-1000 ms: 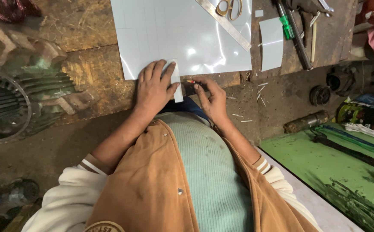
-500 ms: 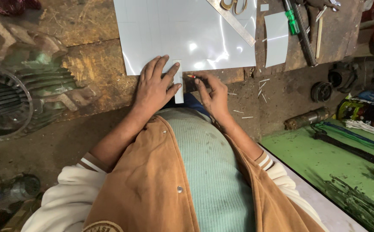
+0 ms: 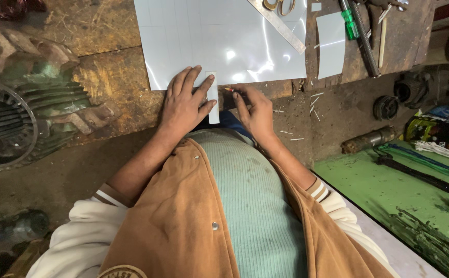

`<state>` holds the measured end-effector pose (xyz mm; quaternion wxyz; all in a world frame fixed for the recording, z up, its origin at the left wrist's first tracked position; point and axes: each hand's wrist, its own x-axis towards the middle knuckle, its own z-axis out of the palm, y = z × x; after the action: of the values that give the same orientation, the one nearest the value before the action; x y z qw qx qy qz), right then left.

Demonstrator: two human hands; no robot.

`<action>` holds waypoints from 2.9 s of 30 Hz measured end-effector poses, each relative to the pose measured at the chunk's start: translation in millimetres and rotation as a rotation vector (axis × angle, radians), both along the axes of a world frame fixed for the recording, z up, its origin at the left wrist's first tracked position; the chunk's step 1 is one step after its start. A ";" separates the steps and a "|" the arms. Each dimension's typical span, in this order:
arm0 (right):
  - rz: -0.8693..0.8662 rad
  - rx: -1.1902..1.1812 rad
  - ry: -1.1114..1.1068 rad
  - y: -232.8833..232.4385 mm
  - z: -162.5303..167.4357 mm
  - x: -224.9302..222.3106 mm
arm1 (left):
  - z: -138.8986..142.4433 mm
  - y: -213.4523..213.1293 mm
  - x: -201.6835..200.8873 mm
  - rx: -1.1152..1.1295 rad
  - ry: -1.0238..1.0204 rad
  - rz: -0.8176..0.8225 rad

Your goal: The person lays a white plastic sheet on a workbench, aligns a steel ruler on it, and marks measurement lines on the sheet with a pencil. They then pick up a micrometer and measure a small metal component, holding the part and tool together at the bench.

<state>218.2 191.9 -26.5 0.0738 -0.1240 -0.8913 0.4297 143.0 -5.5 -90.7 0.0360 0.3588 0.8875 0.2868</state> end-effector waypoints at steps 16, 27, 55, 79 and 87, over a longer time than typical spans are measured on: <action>0.306 0.459 -0.014 3.3 -7.4 -37.4 | 6.6 0.3 -1.9 0.027 0.014 -0.002; 0.368 0.522 -0.037 6.4 -7.7 -36.8 | 11.8 2.1 0.0 0.030 0.018 -0.017; 0.143 0.587 0.263 104.7 -12.6 -10.8 | -18.8 9.6 -32.5 -0.260 0.407 0.073; 0.555 0.291 0.253 97.5 -35.2 7.7 | 28.7 76.6 -73.3 -0.268 0.031 0.057; 0.531 0.409 0.252 79.3 -28.1 5.7 | 43.7 77.9 -94.2 -0.421 -0.030 0.106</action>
<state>223.9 271.2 -54.6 0.0920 0.1833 -0.9440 0.2583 48.8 72.4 -47.0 0.1081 0.2918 0.9449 0.1016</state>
